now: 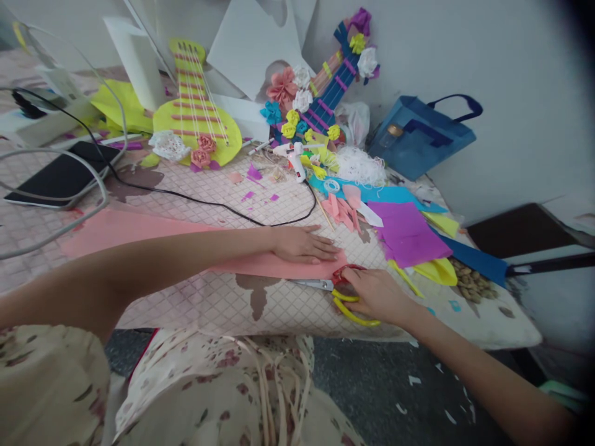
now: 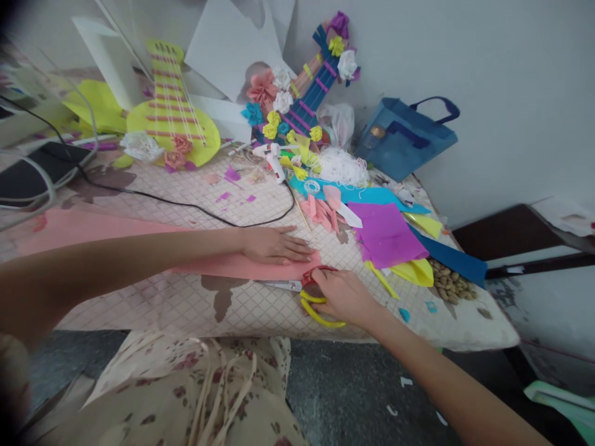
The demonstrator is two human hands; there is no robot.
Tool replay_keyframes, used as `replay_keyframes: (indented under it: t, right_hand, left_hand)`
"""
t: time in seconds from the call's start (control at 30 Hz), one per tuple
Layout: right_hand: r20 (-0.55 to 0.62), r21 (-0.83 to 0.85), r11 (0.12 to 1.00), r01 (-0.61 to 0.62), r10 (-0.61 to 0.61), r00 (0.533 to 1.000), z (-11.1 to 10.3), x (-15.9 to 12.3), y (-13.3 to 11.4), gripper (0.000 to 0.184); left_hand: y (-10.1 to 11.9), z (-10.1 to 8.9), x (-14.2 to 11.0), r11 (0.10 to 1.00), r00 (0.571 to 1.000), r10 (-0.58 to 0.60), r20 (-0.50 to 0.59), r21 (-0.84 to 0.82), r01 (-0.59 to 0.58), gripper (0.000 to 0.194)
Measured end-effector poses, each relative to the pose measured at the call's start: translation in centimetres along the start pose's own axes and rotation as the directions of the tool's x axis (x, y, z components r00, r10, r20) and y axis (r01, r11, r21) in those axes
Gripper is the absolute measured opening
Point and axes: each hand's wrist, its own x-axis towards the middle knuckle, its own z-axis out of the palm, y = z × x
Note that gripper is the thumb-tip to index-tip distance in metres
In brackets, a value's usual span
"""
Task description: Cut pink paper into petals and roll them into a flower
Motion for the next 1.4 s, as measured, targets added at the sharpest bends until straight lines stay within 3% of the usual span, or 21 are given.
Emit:
replay_keyframes:
  t: [0.37, 0.67, 1.07, 1.4]
  right_hand:
    - [-0.036, 0.081, 0.996, -0.028, 0.031, 0.999, -0.8, 0.2, -0.6, 0.031]
    - [-0.005, 0.040, 0.999, -0.009, 0.009, 1.000, -1.2, 1.5, -1.6, 0.030]
    - [-0.019, 0.033, 0.999, 0.003, -0.002, 1.000, -0.8, 1.0, -1.5, 0.028]
    - [-0.010, 0.036, 0.999, -0.025, 0.026, 1.000, -1.4, 1.8, -2.4, 0.031]
  left_hand:
    - [-0.2, 0.2, 0.0, 1.000, 0.999, 0.031, -0.034, 0.000, -0.031, 0.049]
    - [-0.2, 0.3, 0.1, 0.998, 0.994, 0.044, -0.098, -0.048, -0.048, 0.046]
    - [-0.4, 0.5, 0.1, 0.997, 0.990, 0.048, -0.133, -0.053, -0.056, 0.045]
    - [-0.5, 0.5, 0.2, 0.999, 0.998, 0.031, -0.057, -0.036, -0.033, 0.049]
